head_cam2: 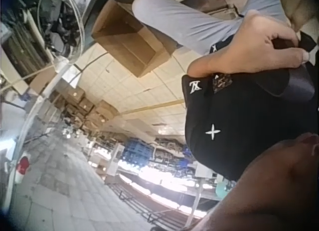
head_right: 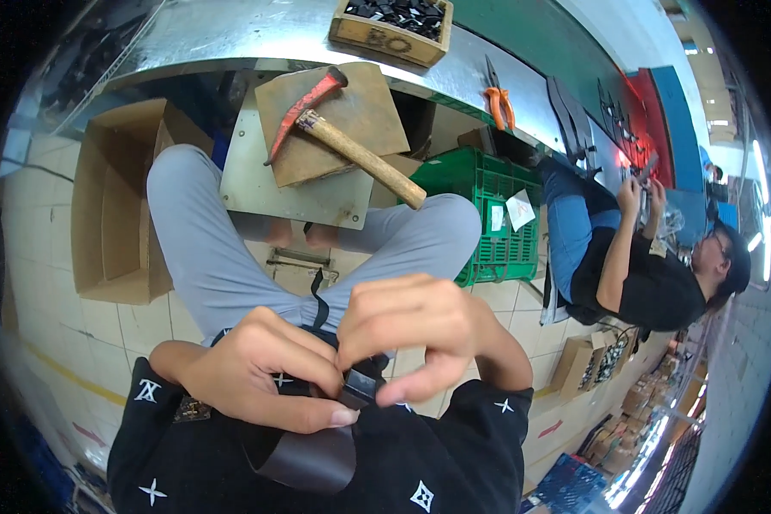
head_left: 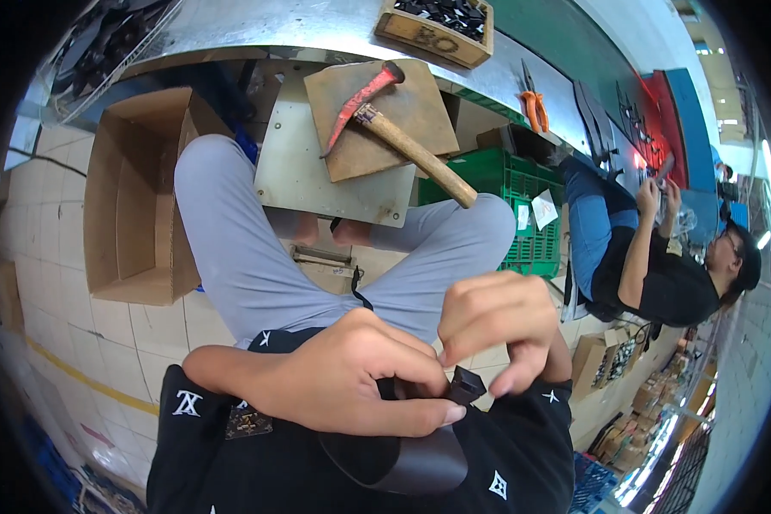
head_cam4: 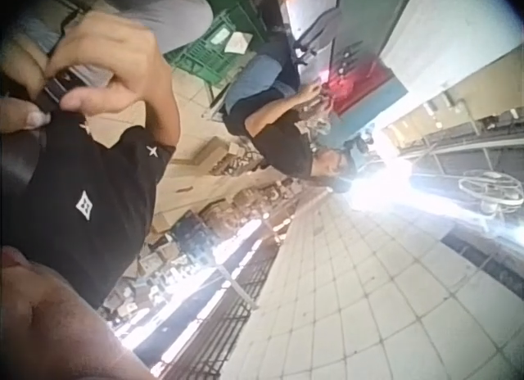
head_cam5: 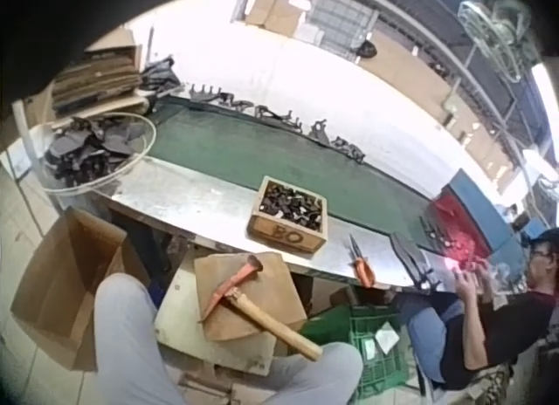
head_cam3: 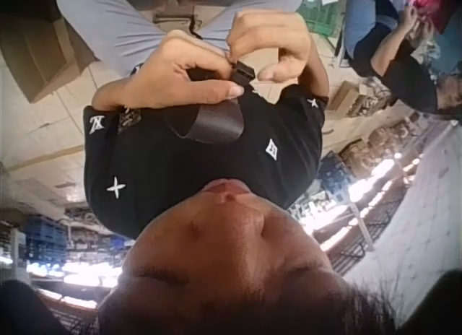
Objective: Manually assemble shoe components using a hammer and small nails or tacks at a workstation.
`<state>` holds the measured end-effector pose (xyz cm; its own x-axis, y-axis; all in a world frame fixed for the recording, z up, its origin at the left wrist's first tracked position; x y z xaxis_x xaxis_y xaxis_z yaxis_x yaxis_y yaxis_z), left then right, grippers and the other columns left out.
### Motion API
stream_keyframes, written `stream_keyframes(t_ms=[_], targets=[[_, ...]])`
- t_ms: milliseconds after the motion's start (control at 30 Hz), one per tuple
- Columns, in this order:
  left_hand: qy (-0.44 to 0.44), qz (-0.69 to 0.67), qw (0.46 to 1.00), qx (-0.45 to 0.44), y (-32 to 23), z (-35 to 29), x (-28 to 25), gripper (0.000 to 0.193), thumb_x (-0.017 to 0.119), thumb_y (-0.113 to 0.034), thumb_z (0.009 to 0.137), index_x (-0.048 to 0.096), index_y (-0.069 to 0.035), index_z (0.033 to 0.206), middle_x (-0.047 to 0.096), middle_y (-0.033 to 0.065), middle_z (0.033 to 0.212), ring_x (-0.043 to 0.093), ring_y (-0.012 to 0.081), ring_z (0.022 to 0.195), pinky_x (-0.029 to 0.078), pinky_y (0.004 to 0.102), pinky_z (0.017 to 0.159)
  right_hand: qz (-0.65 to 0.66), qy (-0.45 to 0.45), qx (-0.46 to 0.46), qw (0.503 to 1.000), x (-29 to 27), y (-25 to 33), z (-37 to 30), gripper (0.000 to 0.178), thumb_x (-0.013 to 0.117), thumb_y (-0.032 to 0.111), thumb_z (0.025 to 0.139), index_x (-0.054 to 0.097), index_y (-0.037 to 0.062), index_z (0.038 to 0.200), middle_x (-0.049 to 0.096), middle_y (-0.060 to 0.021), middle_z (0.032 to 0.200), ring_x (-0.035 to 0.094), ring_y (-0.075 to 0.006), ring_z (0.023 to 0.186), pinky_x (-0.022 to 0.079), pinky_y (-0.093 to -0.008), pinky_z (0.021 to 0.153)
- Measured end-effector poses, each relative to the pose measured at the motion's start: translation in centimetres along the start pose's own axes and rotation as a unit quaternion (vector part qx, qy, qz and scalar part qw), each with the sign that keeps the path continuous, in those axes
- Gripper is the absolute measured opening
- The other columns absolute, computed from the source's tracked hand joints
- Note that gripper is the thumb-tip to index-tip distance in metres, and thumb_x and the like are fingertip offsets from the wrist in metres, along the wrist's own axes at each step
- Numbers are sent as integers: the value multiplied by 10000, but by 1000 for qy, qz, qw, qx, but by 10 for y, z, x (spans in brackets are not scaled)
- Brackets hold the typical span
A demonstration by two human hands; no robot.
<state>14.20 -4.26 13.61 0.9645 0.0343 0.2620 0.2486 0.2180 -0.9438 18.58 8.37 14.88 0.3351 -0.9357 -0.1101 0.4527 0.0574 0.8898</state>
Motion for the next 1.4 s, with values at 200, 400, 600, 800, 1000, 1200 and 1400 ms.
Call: stream_keyframes(t_ms=[200, 400, 600, 800, 1000, 1200, 1400], targets=[[-47, 27, 998, -30, -2, -3, -3, 191, 745, -71, 833, 626, 9, 708, 656, 119, 721, 639, 179, 617, 446, 279, 549, 24, -102, 25, 994, -6, -8, -18, 397, 703, 333, 878, 706, -64, 865, 663, -155, 794, 614, -236, 651, 475, -329, 566], [-52, 20, 998, -30, 3, -12, -3, 149, 719, -54, 839, 645, 17, 732, 717, 131, 800, 683, 193, 702, 497, 276, 640, -2, -115, -10, 993, 7, 2, -15, 255, 759, 172, 829, 703, -56, 926, 682, -160, 867, 628, -228, 702, 492, -319, 595], [-76, 31, 997, -10, -2, -16, -2, 185, 726, -62, 820, 593, 10, 713, 660, 114, 771, 651, 205, 697, 470, 296, 608, -4, -101, -7, 995, 10, 6, -9, 225, 772, 90, 792, 702, -51, 953, 685, -166, 898, 652, -244, 745, 515, -317, 644], [-130, 142, 979, 62, -14, -10, -6, 222, 761, -105, 761, 566, -12, 711, 520, 89, 684, 488, 217, 561, 363, 327, 529, -17, -124, 9, 992, 11, 8, -5, 365, 827, 200, 744, 698, -52, 976, 686, -169, 908, 681, -259, 775, 542, -317, 679], [-182, 343, 918, 81, -15, 1, -11, 201, 762, -140, 657, 592, -52, 720, 507, 41, 660, 511, 229, 556, 371, 338, 518, -208, -189, 159, 946, 14, 23, -5, 249, 799, 7, 728, 653, -4, 930, 682, -115, 888, 681, -202, 753, 549, -281, 652], [-199, 449, 870, 47, -3, 20, -20, 205, 752, -150, 658, 571, -59, 692, 524, 48, 649, 533, 240, 562, 374, 350, 517, -271, -229, 238, 904, -5, 16, -17, 224, 658, -52, 839, 637, -16, 1059, 696, -115, 949, 701, -187, 805, 566, -277, 713], [-184, 458, 870, 9, -6, 30, -27, 212, 749, -150, 680, 558, -57, 673, 532, 55, 647, 536, 248, 562, 385, 353, 524, -280, -246, 230, 899, -22, 21, -27, 261, 664, -9, 870, 664, -14, 1132, 704, -139, 1049, 718, -236, 865, 586, -309, 708]])
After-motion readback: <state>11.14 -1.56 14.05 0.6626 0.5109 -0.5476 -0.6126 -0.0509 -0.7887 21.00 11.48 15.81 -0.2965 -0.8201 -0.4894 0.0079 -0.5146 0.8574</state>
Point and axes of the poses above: each hand's wrist, its own z-axis towards the middle knuckle, its own x-axis out of the palm, y = z × x, the point moved 6 cm from there along z, towards the middle knuckle
